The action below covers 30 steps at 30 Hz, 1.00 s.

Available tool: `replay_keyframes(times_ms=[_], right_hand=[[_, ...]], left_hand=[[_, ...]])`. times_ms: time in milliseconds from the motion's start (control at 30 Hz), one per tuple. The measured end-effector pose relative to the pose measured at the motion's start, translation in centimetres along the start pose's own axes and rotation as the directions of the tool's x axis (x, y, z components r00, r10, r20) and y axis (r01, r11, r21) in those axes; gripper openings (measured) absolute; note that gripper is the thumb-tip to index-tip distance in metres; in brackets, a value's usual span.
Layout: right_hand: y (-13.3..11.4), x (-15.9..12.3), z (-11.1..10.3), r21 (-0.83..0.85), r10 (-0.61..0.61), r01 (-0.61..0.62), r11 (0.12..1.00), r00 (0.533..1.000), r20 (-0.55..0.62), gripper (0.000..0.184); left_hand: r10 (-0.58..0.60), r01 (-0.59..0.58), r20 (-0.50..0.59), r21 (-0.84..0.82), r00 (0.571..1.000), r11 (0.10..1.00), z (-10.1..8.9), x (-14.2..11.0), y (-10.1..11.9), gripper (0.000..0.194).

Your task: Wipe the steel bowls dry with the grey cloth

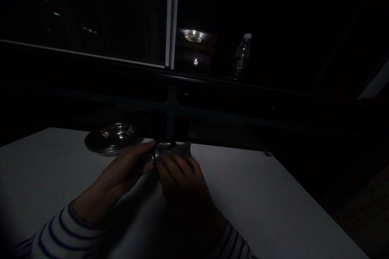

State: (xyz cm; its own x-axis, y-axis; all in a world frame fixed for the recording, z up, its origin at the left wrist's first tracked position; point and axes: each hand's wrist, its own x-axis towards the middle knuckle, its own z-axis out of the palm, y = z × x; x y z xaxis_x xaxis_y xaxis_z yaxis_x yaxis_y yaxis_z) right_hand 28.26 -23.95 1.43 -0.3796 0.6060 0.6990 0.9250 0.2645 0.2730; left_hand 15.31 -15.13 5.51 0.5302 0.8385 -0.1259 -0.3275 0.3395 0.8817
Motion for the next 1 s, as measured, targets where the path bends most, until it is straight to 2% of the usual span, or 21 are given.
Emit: replay_keyframes(times_ms=[167,333,767,1000], right_hand=[[0.1,-0.1,0.0,-0.013,-0.012,0.012,1.0,1.0,0.005,0.035],[0.3,0.1,-0.4,-0.034,0.043,-0.043,0.998,0.999,0.001,0.035],[-0.2,-0.4,0.0,-0.007,-0.021,0.021,1.0,0.995,-0.097,0.029],[0.0,-0.4,-0.2,-0.014,-0.062,0.061,0.998,0.994,-0.086,0.027]], left_hand=[[0.0,-0.001,0.038,0.017,0.999,1.0,0.2,-0.3,-0.4,0.01],[-0.015,0.01,0.098,0.052,0.995,0.999,0.9,-0.9,-0.8,0.015],[0.018,-0.019,0.009,0.028,1.0,0.999,0.6,-0.8,0.0,0.009],[0.037,-0.037,-0.02,0.006,0.999,0.999,0.4,-0.6,0.1,0.009]])
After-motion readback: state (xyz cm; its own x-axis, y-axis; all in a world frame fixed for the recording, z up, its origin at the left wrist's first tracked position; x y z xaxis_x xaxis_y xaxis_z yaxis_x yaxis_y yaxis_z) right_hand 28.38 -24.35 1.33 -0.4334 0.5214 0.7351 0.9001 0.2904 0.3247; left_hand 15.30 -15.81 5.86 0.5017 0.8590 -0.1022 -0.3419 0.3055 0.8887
